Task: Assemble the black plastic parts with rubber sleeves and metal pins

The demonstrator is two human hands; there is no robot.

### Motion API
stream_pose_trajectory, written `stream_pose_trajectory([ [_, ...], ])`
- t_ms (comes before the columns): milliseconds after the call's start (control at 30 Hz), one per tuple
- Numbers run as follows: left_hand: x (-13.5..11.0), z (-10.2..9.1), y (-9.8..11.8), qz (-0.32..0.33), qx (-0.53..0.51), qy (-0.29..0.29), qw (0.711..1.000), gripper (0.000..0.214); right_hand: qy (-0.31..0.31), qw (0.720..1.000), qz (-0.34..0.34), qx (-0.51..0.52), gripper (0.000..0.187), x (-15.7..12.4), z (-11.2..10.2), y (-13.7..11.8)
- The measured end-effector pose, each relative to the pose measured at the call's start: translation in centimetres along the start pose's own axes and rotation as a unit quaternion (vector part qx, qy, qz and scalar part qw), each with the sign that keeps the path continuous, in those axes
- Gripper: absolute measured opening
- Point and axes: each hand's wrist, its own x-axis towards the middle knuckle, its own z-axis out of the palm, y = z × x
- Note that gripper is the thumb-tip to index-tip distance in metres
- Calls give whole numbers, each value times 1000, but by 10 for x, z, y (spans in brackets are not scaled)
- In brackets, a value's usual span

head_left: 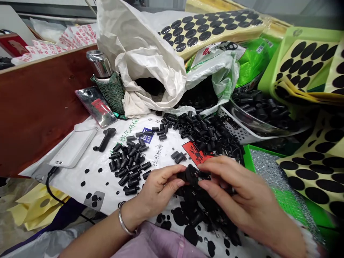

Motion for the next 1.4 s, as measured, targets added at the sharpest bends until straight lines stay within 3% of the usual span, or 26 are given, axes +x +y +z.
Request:
stream_pose_trajectory([
  [267, 1, 4, -5, -63, -157, -6, 985, 22, -11, 998, 4, 55, 37, 1, 18, 0],
  [400, 2, 6, -9, -78, -175, -14, 981, 23, -4, 998, -13, 55, 42, -1, 25, 1],
  [667, -1, 5, -14, -5, -11, -15, 1000, 25, -4, 1000, -15, 8, 37, -2, 32, 0],
  [867, -2, 8, -15, -7, -2, -6, 1000, 26, 28, 1000, 6, -11, 36, -6, 35, 0],
  [1000, -3, 11, -16, 39, 63, 20, 997, 24, 75, 997, 7, -21, 34, -8, 35, -2],
  [1233, -5, 13, -17, 90, 152, 60, 982, 23, 87, 996, 5, -29, 45, -13, 32, 0],
  [1400, -4, 12, -11, 119, 182, 44, 975, 23, 55, 998, -9, 18, 15, -10, 26, 5],
])
